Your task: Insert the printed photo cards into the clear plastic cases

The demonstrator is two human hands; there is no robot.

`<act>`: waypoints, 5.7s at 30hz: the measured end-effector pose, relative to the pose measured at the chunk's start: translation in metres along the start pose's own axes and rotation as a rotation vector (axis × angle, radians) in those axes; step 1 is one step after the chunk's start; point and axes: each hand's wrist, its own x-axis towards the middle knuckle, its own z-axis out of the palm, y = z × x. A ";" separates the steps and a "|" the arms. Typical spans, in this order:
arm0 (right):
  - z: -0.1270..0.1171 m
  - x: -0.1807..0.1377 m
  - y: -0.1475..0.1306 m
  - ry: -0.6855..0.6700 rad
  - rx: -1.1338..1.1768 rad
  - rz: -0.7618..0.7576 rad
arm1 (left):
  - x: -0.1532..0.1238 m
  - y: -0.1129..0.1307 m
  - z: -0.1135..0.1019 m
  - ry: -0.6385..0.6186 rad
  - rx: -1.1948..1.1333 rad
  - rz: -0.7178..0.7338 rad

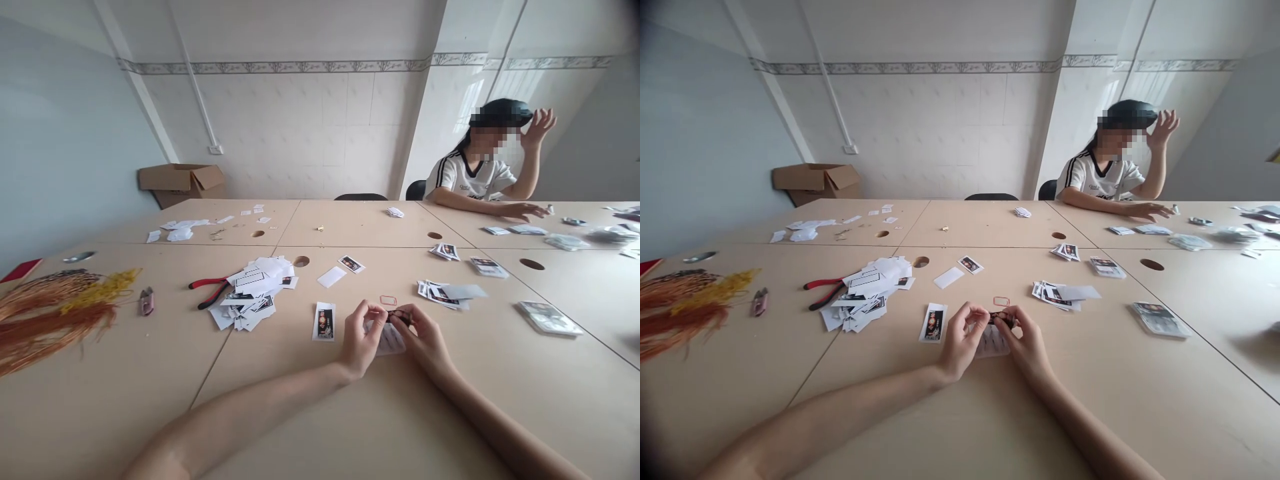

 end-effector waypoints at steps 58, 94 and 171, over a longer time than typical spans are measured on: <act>-0.013 0.001 -0.014 -0.204 1.122 0.476 | 0.005 -0.002 -0.007 -0.383 0.305 0.275; 0.001 -0.004 -0.032 0.035 -0.040 0.098 | 0.014 -0.011 -0.004 -0.526 -0.362 -0.160; 0.000 0.003 -0.029 0.153 -0.032 0.069 | 0.015 -0.005 -0.003 -0.602 -0.534 -0.318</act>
